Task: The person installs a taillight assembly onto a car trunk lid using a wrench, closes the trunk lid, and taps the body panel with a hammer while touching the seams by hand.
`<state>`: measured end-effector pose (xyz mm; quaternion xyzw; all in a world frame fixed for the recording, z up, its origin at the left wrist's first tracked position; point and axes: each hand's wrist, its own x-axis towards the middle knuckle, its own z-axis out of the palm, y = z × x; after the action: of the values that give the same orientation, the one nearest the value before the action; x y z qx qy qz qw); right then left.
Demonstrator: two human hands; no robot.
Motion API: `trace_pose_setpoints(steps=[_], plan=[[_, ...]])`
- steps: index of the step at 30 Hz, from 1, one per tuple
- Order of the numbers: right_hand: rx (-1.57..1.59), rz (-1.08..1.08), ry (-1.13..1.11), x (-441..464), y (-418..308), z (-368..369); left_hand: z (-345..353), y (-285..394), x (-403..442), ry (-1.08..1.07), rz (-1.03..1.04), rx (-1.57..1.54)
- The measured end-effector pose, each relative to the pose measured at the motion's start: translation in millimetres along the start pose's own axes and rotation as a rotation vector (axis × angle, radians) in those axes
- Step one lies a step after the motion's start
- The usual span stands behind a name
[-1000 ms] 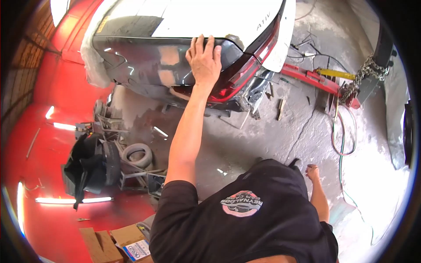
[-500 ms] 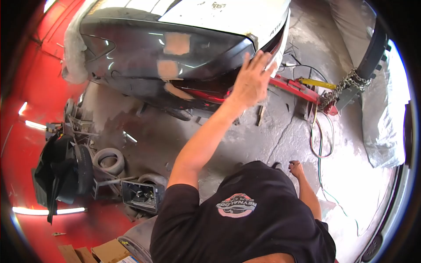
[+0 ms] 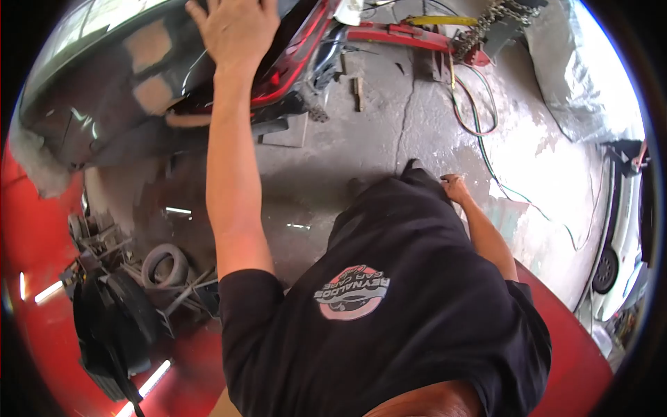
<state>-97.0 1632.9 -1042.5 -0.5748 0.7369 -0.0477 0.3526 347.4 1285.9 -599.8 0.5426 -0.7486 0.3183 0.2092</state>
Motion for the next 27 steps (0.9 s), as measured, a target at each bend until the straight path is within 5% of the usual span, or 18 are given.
trace_pose_setpoints(steps=[2,6,12,13,17,21,22,24,27], plan=[[-0.094,0.042,-0.019,-4,-20,-9,21,-5,3,0.161,0.046,-0.09],[-0.135,-0.003,-0.047,30,30,16,18,-1,7,0.102,-0.007,-0.108],[-0.004,0.065,-0.118,65,46,-36,12,10,19,0.008,-0.06,-0.032],[0.061,-0.018,0.033,76,63,-39,15,8,22,0.003,-0.079,-0.027],[0.053,0.023,-0.049,125,127,-77,24,30,37,-0.024,-0.221,0.049],[-0.166,-0.311,-0.088,198,223,-89,25,31,41,-0.023,-0.469,0.18],[0.085,-0.129,-0.141,227,266,-69,26,28,38,0.002,-0.47,0.172],[0.239,0.071,-0.277,216,201,-156,26,35,37,0.053,-0.558,0.145],[0.309,0.115,-0.247,240,183,-194,27,59,31,0.097,-0.645,0.069]])
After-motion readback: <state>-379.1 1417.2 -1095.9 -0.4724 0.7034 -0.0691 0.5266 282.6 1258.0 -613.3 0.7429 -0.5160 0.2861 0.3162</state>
